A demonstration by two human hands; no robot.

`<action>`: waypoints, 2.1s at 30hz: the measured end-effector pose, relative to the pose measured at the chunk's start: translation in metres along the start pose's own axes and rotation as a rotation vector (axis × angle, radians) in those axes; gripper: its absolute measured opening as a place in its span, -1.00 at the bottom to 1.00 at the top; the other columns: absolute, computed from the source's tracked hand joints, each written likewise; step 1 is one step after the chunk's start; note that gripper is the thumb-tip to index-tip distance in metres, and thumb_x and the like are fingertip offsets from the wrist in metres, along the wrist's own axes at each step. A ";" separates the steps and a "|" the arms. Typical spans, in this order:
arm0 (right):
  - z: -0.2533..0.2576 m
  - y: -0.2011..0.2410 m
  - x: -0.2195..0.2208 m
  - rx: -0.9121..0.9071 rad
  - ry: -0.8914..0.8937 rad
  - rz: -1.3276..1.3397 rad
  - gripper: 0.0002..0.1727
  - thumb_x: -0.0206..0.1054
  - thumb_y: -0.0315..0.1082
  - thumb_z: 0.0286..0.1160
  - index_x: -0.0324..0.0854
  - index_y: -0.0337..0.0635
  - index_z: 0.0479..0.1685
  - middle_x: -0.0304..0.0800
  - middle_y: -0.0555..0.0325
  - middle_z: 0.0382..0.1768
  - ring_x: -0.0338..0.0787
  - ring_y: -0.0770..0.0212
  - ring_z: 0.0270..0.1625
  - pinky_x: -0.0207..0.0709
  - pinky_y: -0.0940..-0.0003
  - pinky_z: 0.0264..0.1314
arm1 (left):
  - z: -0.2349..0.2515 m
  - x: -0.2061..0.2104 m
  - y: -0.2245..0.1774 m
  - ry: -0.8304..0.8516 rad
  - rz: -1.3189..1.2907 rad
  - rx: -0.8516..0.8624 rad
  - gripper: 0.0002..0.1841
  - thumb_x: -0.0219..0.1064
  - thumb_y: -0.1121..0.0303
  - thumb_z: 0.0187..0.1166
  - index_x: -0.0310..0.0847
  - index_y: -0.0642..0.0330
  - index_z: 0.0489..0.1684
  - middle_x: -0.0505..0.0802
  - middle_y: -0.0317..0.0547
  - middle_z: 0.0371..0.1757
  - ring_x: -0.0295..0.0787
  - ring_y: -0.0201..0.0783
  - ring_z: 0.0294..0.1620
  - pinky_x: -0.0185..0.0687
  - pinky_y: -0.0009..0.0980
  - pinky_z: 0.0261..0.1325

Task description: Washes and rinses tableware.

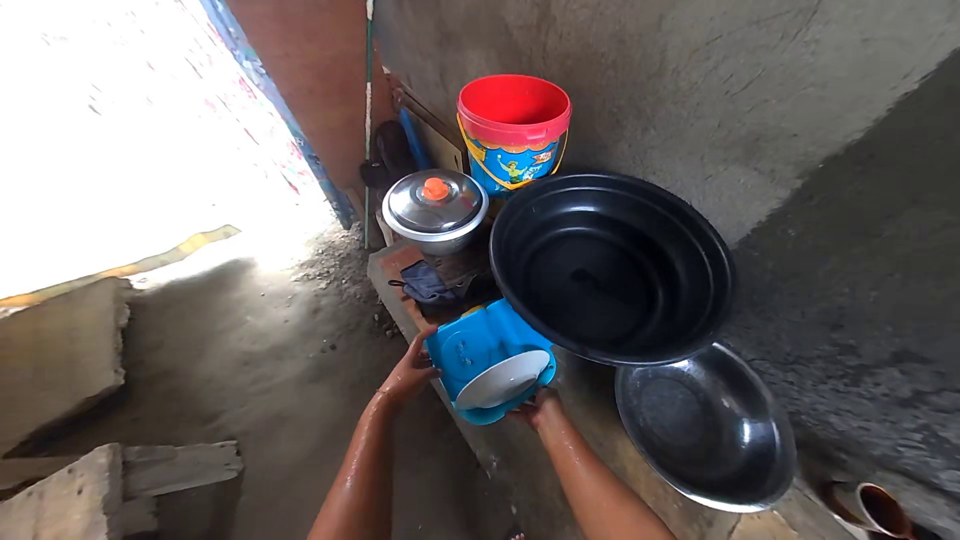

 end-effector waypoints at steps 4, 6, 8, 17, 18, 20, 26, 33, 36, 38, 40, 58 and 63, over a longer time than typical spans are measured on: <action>0.002 0.009 0.008 -0.014 -0.001 -0.026 -0.51 -0.15 -0.13 0.93 0.18 -0.13 0.68 0.47 -0.33 0.44 0.68 -0.28 0.18 0.63 -0.22 -0.04 | 0.010 0.001 0.017 -0.113 -0.108 -0.035 -0.07 0.32 0.61 0.50 -0.10 -0.16 0.91 0.41 0.27 0.67 0.65 0.04 0.38 0.68 -0.11 0.22; 0.005 0.013 0.011 -0.003 0.029 -0.032 -0.50 -0.15 -0.12 0.93 0.19 -0.15 0.68 0.45 -0.33 0.48 0.66 -0.27 0.25 0.62 -0.24 0.04 | 0.014 0.005 0.014 -0.123 -0.120 -0.003 -0.09 0.31 0.60 0.51 -0.08 -0.13 0.91 0.32 0.21 0.76 0.64 0.01 0.43 0.68 -0.13 0.27; 0.008 0.015 0.007 -0.014 0.055 -0.082 -0.50 -0.12 -0.12 0.93 0.22 -0.17 0.67 0.46 -0.29 0.49 0.65 -0.25 0.31 0.62 -0.24 0.12 | 0.015 0.009 0.011 -0.129 -0.081 0.013 -0.19 0.32 0.53 0.57 0.04 -0.04 0.87 0.30 0.20 0.78 0.68 -0.02 0.37 0.69 -0.15 0.25; -0.025 0.027 -0.114 -0.087 0.046 -0.009 -0.43 -0.15 -0.13 0.93 -0.05 -0.15 0.80 0.44 -0.28 0.56 0.66 -0.13 0.42 0.59 -0.06 0.30 | 0.017 0.015 -0.001 -0.193 -0.114 0.143 -0.28 0.44 0.59 0.38 0.29 0.25 0.64 0.51 0.25 0.59 0.71 -0.03 0.32 0.71 -0.16 0.27; -0.030 0.026 -0.138 -0.086 0.021 0.006 -0.44 -0.15 -0.14 0.93 -0.02 -0.17 0.78 0.47 -0.28 0.53 0.68 -0.11 0.40 0.59 -0.05 0.30 | 0.015 0.017 -0.004 -0.191 -0.101 0.143 -0.24 0.45 0.59 0.36 0.27 0.23 0.67 0.43 0.23 0.67 0.67 -0.01 0.39 0.70 -0.14 0.30; -0.039 0.020 -0.184 -0.075 -0.044 0.002 -0.46 -0.14 -0.13 0.92 0.05 -0.20 0.74 0.58 -0.25 0.40 0.74 -0.05 0.26 0.62 0.01 0.20 | 0.012 0.020 -0.007 -0.172 -0.069 0.131 -0.20 0.46 0.57 0.38 0.23 0.18 0.74 0.28 0.17 0.79 0.54 0.06 0.55 0.61 -0.07 0.42; -0.063 0.011 -0.291 -0.061 -0.169 0.073 -0.51 -0.11 -0.18 0.90 0.12 -0.26 0.64 0.57 -0.17 0.25 0.72 0.08 0.10 0.61 0.13 0.10 | 0.012 0.029 -0.016 -0.123 -0.003 0.094 -0.39 0.28 0.66 0.49 0.43 0.20 0.62 0.45 0.14 0.71 0.58 0.01 0.51 0.57 -0.09 0.44; -0.082 0.037 -0.350 -0.162 -0.235 0.191 -0.56 -0.11 -0.14 0.89 0.20 -0.20 0.55 0.64 -0.06 0.12 0.74 0.15 0.00 0.62 0.18 0.02 | -0.006 0.028 -0.028 -0.176 0.050 0.112 -0.45 0.28 0.47 0.60 0.42 0.24 0.63 0.48 0.24 0.67 0.56 0.03 0.50 0.49 -0.06 0.49; -0.103 0.068 -0.383 -0.358 -0.342 0.211 -0.55 -0.09 -0.18 0.89 0.20 -0.26 0.56 0.62 -0.10 0.10 0.72 0.16 -0.04 0.61 0.19 -0.02 | -0.033 0.021 -0.022 -0.294 0.132 0.172 -0.43 0.35 0.29 0.53 0.49 0.24 0.56 0.52 0.35 0.58 0.50 0.17 0.49 0.43 0.08 0.47; -0.138 0.100 -0.410 -0.594 -0.480 0.097 -0.63 -0.02 -0.31 0.87 0.29 -0.34 0.48 0.68 -0.08 -0.04 0.79 0.20 -0.20 0.71 0.25 -0.17 | -0.065 0.033 -0.025 -0.398 0.233 0.296 -0.49 0.34 0.27 0.52 0.58 0.38 0.42 0.52 0.44 0.56 0.41 0.26 0.59 0.38 0.13 0.54; -0.180 0.133 -0.435 -0.861 -0.580 -0.071 -0.61 0.08 -0.48 0.76 0.30 -0.44 0.48 0.70 -0.09 -0.05 0.81 0.28 -0.28 0.75 0.33 -0.21 | -0.093 0.066 -0.025 -0.434 0.321 0.422 -0.57 0.31 0.34 0.53 0.64 0.48 0.27 0.57 0.50 0.49 0.46 0.35 0.54 0.47 0.18 0.44; -0.291 0.167 -0.571 -1.248 -1.050 -0.396 0.07 0.56 -0.41 0.33 -0.15 -0.56 0.77 0.11 -0.66 0.67 0.42 -0.40 0.61 0.51 -0.05 0.53 | -0.092 0.183 -0.074 -0.529 -0.038 0.456 -0.60 0.18 0.49 0.65 0.26 0.67 0.29 0.63 0.17 0.05 0.61 -0.38 0.01 0.57 -0.49 0.16; -0.266 0.218 -0.587 -1.104 -1.066 -0.693 -0.34 0.39 -0.51 0.53 0.35 -0.40 0.67 0.42 -0.51 0.58 0.59 -0.40 0.50 0.50 -0.20 0.51 | -0.068 0.365 0.060 0.015 -0.168 -0.309 -0.26 0.31 0.19 0.74 0.00 0.32 0.79 0.52 0.43 0.51 0.68 0.16 0.31 0.66 0.00 0.26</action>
Point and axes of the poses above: each hand's wrist, its own z-axis towards the middle knuckle, its own x-axis out of the palm, y = z × x, the point moved 9 cm from there along z, towards the middle knuckle
